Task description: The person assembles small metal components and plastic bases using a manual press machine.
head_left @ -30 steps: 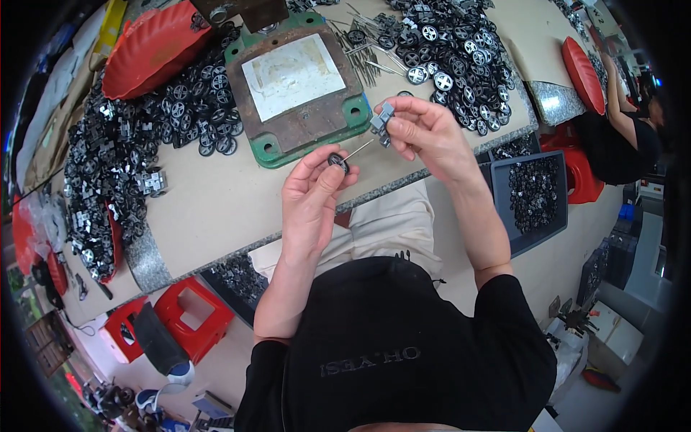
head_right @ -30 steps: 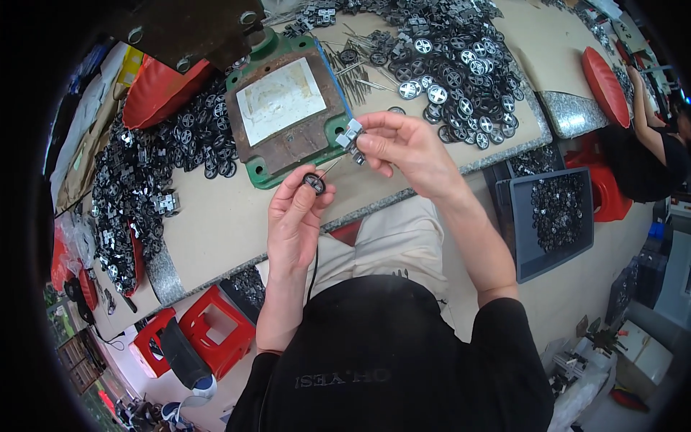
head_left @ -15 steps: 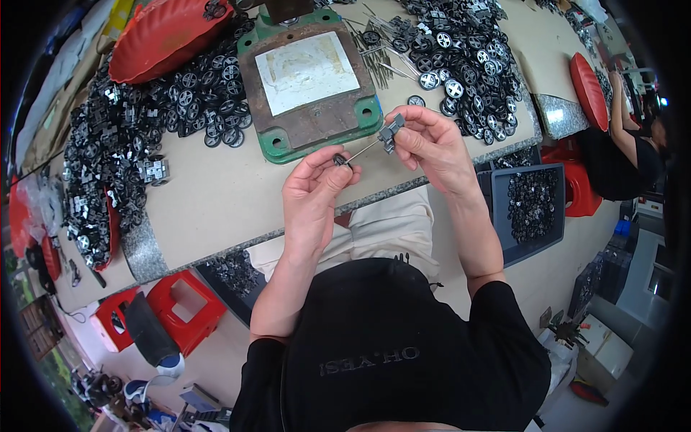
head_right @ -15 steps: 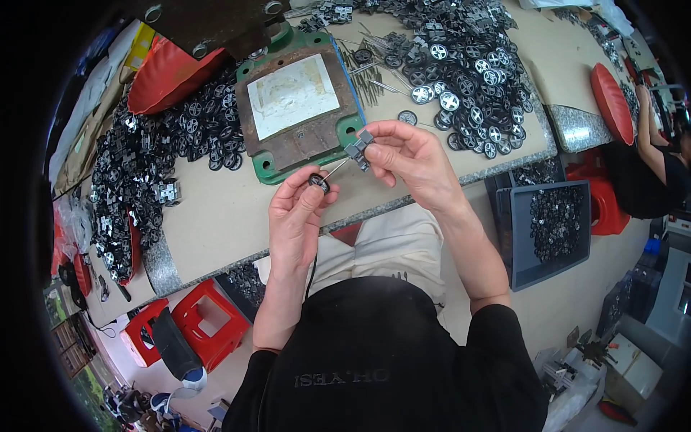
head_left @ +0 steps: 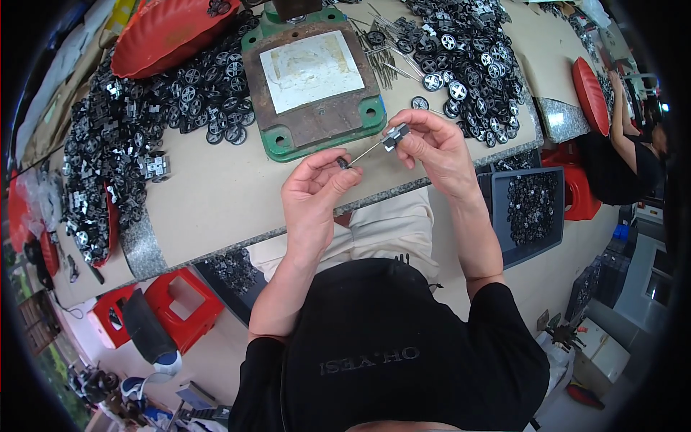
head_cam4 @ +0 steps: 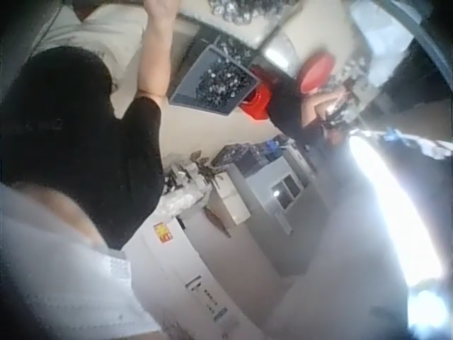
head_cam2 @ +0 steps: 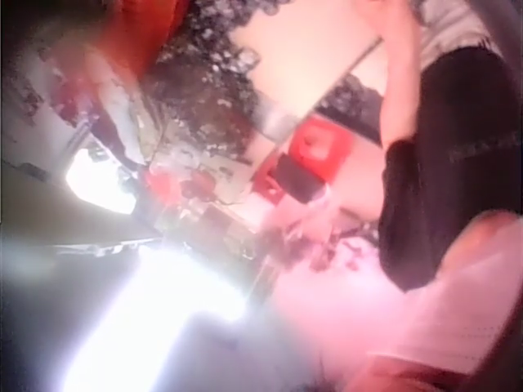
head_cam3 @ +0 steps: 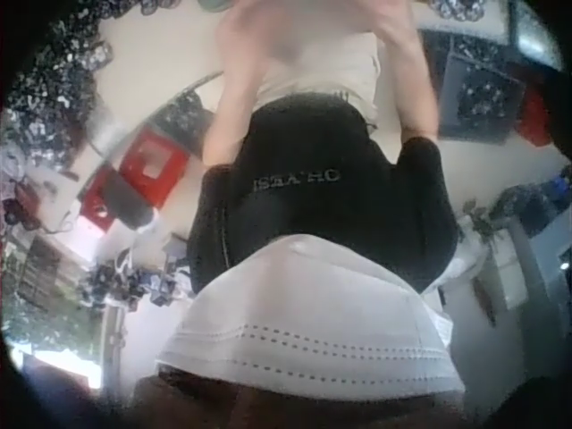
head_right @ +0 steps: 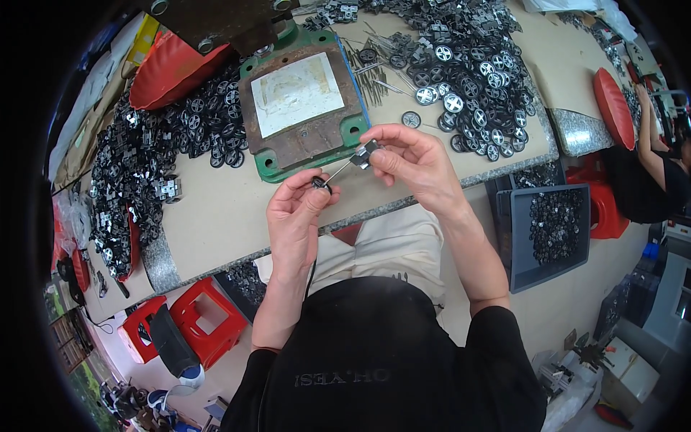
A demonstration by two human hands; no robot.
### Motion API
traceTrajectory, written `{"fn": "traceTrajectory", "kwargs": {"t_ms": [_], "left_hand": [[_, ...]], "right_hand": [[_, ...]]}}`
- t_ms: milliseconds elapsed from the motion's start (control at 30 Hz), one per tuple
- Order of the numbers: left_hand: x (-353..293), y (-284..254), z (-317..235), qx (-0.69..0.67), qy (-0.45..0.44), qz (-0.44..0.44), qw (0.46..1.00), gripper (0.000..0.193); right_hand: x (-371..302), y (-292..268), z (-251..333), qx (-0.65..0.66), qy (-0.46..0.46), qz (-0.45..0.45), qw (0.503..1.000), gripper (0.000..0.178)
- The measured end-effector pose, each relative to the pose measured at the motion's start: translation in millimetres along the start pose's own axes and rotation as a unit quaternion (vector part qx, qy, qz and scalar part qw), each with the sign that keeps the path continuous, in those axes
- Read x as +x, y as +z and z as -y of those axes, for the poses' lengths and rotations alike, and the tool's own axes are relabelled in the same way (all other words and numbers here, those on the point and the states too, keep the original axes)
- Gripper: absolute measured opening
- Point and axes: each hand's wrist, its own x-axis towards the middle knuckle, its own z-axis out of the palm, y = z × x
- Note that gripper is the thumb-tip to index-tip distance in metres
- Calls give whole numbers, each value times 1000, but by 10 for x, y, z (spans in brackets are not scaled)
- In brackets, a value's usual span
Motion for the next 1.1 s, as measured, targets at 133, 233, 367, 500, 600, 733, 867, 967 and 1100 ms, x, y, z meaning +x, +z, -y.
{"fn": "traceTrajectory", "kwargs": {"t_ms": [133, 233, 367, 500, 600, 733, 867, 967, 1100], "left_hand": [[6, 7, 19, 21, 15, -5, 1000, 28], [-9, 4, 22, 26, 20, -3, 999, 29], [9, -9, 10, 12, 8, -1, 1000, 28], [3, -20, -22, 2, -17, 1, 1000, 27], [6, -22, 0, 1, -15, -1, 1000, 27], [-3, -10, 29, 14, 26, -14, 999, 27], [-15, 2, 16, 11, 20, -12, 1000, 29], [-64, 57, 34, 102, 95, -13, 990, 30], [-74, 93, -42, 111, 45, -23, 993, 28]], "right_hand": [[-9, 80, 9, -6, -37, -14, 999, 23], [-17, 124, 74, -37, -27, -16, 999, 23], [16, 82, 67, -115, -112, 42, 986, 30], [17, 3, 81, -201, -166, 75, 963, 38], [11, -9, 55, -211, -155, 88, 961, 42], [-7, 72, -3, -191, -136, 60, 970, 42], [-23, 115, -14, -56, -79, 37, 995, 44], [-43, 138, -41, -212, -166, 17, 963, 45], [-55, 153, -36, -151, -160, 35, 975, 46]]}}
